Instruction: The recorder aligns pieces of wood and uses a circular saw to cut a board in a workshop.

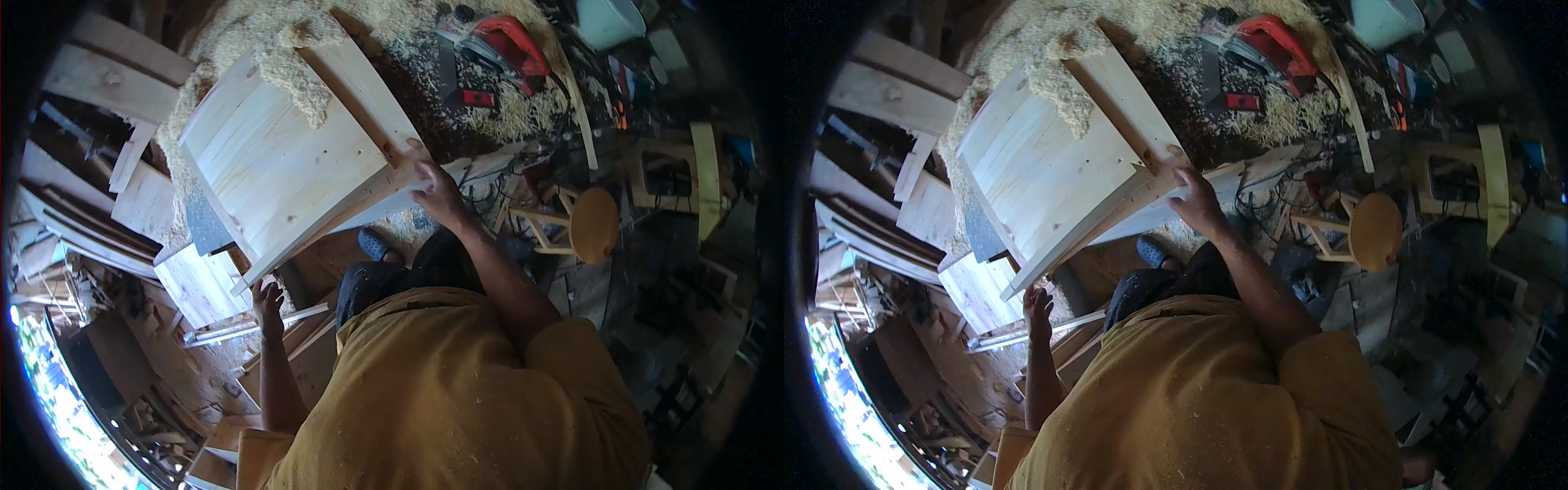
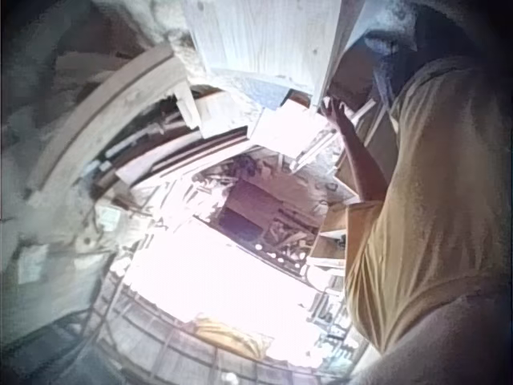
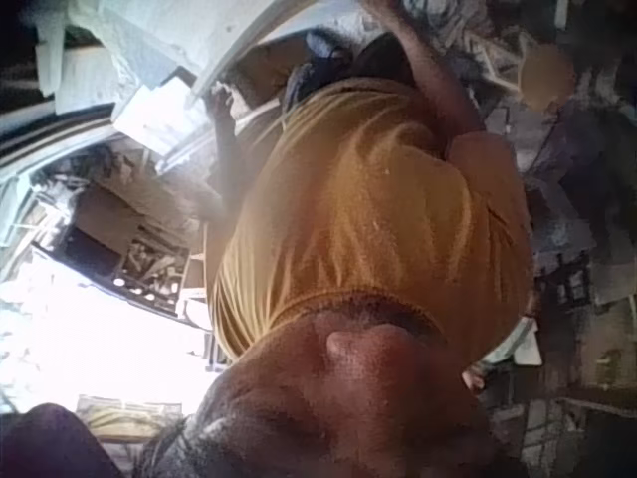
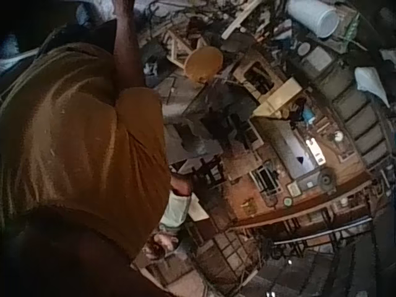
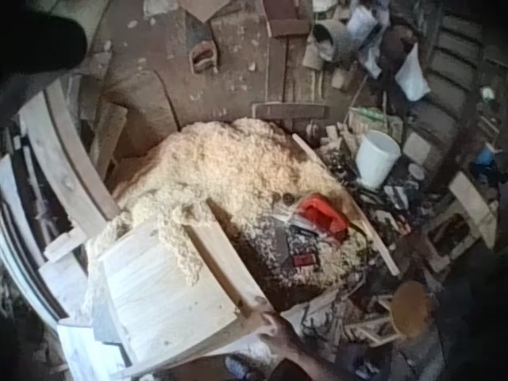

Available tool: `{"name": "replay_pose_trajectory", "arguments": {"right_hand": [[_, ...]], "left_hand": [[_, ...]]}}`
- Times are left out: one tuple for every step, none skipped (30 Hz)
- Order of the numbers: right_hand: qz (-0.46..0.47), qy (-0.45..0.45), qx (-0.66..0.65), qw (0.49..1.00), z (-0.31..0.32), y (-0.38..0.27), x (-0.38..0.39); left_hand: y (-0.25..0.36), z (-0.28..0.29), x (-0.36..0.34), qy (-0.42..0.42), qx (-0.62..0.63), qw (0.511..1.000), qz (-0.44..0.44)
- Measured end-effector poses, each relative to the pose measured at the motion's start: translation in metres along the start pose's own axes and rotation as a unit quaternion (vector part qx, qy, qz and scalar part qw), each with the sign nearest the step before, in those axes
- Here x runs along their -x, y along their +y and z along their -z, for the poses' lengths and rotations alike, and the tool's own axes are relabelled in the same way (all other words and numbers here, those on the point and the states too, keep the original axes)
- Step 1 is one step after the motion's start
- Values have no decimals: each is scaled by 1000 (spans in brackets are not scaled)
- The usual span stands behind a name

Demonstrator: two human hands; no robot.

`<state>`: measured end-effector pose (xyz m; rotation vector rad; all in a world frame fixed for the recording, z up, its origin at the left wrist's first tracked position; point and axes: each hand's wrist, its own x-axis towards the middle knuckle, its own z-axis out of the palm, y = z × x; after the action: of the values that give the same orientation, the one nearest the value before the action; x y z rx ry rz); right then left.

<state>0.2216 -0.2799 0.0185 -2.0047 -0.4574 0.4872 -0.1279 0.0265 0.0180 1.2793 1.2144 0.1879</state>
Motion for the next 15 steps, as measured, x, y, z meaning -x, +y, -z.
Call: {"name": "replay_pose_trajectory", "arguments": {"right_hand": [[10,-8,0,1000,7,11,7],[-34,-55,-25,998,15,24,14],[-78,-102,-47,991,24,39,20],[-70,-112,-44,990,36,55,25],[-75,-134,-23,988,48,72,34],[-85,-167,-12,982,52,97,42],[-87,-188,8,978,62,118,50],[-93,-199,33,975,76,142,57],[-121,-215,55,967,91,149,62],[-154,-226,82,958,108,160,70],[-168,-212,102,957,123,176,79],[-182,-198,121,955,137,197,89],[-177,-239,197,934,156,237,98],[-168,-279,271,906,168,266,105],[-233,-256,173,922,177,236,108]], "left_hand": [[-7,-2,8,4,8,1000,2],[-15,-5,16,15,16,1000,-2],[-25,-9,24,36,19,999,21],[-39,-14,33,58,24,997,46],[-65,-18,39,75,55,995,46],[-72,-32,63,97,97,987,83],[-125,-8,59,29,76,989,122],[-129,-39,85,23,149,981,122],[-166,-41,100,-32,-5,999,21],[-161,-69,121,1,18,993,115],[-150,-100,148,35,41,976,209],[-158,-115,162,44,47,975,211],[-169,-129,169,34,25,974,224],[-177,-142,176,25,2,971,236],[-182,-150,194,44,21,969,244]]}}
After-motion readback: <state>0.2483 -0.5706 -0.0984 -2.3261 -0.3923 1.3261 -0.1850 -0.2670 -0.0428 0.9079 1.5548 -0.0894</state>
